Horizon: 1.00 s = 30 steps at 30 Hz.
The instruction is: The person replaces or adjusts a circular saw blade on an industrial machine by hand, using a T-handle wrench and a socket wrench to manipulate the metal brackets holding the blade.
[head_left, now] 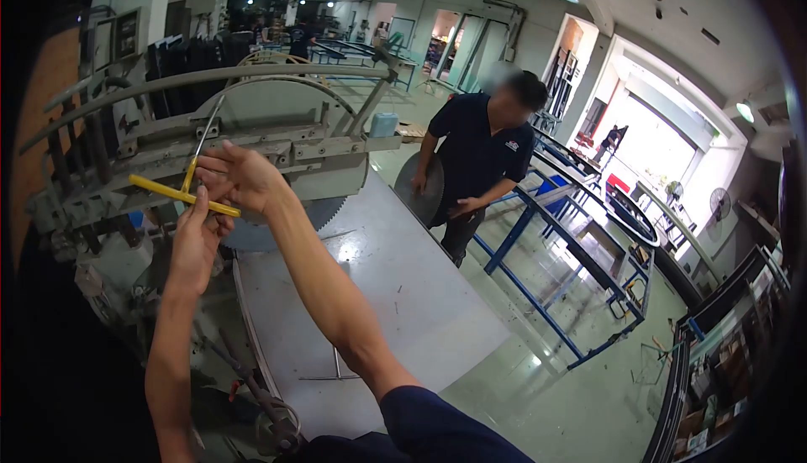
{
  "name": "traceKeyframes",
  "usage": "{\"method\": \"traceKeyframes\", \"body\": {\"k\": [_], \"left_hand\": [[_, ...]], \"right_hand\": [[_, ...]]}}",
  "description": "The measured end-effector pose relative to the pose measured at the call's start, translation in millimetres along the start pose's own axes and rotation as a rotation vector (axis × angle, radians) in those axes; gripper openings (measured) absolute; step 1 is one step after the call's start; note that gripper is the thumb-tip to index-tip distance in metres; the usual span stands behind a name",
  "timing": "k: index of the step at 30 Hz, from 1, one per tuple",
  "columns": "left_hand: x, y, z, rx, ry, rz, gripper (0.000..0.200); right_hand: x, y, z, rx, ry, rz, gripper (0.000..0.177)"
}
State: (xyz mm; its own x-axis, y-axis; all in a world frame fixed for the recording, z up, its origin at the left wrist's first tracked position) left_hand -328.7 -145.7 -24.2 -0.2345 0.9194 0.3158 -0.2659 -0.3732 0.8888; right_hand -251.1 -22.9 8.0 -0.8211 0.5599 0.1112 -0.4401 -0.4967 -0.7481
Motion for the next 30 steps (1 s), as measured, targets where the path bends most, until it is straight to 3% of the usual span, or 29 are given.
{"method": "traceKeyframes", "body": {"k": [3, 5, 6, 7, 9, 12, 15, 18, 21, 23, 25, 26, 28, 30], "left_hand": [[2, 9, 8, -0.228, 0.002, -0.043, 0.044], [2, 13, 17, -0.420, 0.077, -0.080, 0.043], [-1, 15, 17, -0.469, -0.013, -0.147, 0.035], [-7, 20, 19, -0.231, -0.102, -0.224, 0.030], [-21, 33, 25, 0.246, -0.271, -0.363, 0.021], [-55, 52, 47, 1.354, -0.209, 0.944, 0.018], [-43, 67, 39, 1.637, -0.170, 1.126, 0.023], [-15, 82, 28, 1.926, -0.256, 1.248, 0.024], [2, 81, 10, 1.979, -0.269, 1.532, 0.023], [8, 77, 1, 2.003, -0.195, 1.549, 0.028], [15, 72, -22, 1.990, -0.108, 1.362, 0.028], [17, 75, -27, 1.951, -0.141, 1.033, 0.040], [12, 69, -18, 1.169, 0.063, 0.440, 0.046], [18, 42, -38, 0.714, 0.051, 0.224, 0.057]], "right_hand": [[59, 17, -47, 0.112, -0.466, -0.027, 0.041], [51, 24, -21, 0.247, -0.205, -0.055, 0.030], [52, 27, -14, 0.307, -0.136, -0.071, 0.027], [56, 28, -12, 0.365, -0.067, -0.088, 0.024], [69, 28, -24, 0.343, -0.130, -0.066, 0.015], [72, 20, -31, 0.305, -0.111, 0.029, 0.012], [67, 14, -32, 0.271, -0.050, 0.062, 0.015], [66, 13, -31, 0.272, -0.085, 0.007, 0.017], [67, 6, -34, 0.251, -0.120, 0.011, 0.018], [68, 3, -22, 0.243, -0.072, 0.050, 0.018], [68, 2, -16, 0.227, -0.018, 0.033, 0.019], [69, 1, -16, 0.242, -0.022, 0.037, 0.019], [72, -1, -20, 0.233, -0.042, 0.034, 0.019], [74, -4, -29, 0.192, -0.072, 0.018, 0.019]]}}
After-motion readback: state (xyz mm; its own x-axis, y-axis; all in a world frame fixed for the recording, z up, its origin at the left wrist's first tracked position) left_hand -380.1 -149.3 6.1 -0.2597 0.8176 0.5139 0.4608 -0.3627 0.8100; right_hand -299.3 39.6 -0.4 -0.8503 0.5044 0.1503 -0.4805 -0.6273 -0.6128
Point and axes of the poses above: each hand's wrist, its own x-axis towards the middle knuckle, its own z-axis out of the palm, y = z × x, the point moved 2 cm from there along x, towards the middle knuckle, and after that the axes turned 2 degrees about y, right-handed, at the moved point
